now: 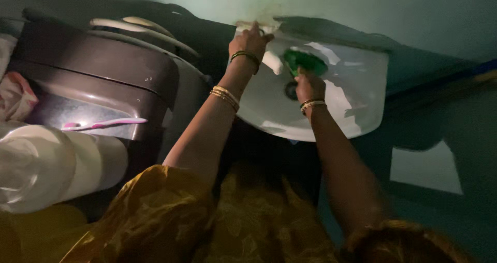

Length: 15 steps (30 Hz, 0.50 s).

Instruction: The person cleans the interior and the rim of a small white sink with a green sponge.

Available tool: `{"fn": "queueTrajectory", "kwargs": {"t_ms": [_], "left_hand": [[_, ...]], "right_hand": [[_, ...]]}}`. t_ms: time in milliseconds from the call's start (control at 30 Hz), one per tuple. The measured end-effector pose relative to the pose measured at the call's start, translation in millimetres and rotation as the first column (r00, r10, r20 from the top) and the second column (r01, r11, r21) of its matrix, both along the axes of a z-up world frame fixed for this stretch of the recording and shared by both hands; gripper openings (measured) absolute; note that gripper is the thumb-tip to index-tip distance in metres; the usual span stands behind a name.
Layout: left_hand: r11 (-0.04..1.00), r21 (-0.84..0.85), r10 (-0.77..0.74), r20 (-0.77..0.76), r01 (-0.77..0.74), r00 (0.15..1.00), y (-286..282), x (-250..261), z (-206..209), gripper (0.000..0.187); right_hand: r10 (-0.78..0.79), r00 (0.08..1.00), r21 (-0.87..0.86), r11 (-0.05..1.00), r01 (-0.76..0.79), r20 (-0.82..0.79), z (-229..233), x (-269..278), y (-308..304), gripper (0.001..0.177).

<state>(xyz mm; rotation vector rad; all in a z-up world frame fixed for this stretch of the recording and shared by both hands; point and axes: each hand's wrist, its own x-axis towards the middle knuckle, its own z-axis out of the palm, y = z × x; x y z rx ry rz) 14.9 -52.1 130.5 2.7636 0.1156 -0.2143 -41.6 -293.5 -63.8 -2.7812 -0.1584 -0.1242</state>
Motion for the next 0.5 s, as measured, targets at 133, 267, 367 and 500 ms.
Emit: {"fn": "queueTrajectory", "kwargs": {"t_ms": [133,267,367,500], "left_hand": [[0.998,0.043,-0.042,-0.08,0.045,0.996,-14,14,-21,0.073],[0.993,0.084,-0.082,-0.038,0.085,0.996,-8,33,-37,0.056],[0.987,0.148,-0.053,-0.045,0.059,0.998,-14,35,-37,0.043],[0.996,0.082,-0.043,-0.048,0.047,0.998,-14,30,-30,0.028]], "right_hand": [[0.047,0.988,-0.196,0.978,-0.076,-0.148,39,-16,33,0.02],[0.197,0.961,-0.164,0.959,-0.23,-0.196,37,-26,67,0.03],[0.104,0.945,-0.267,0.944,-0.192,-0.311,29,-11,62,0.025],[-0.192,0.846,-0.339,0.941,0.015,-0.497,43,-4,-9,0.028]]}}
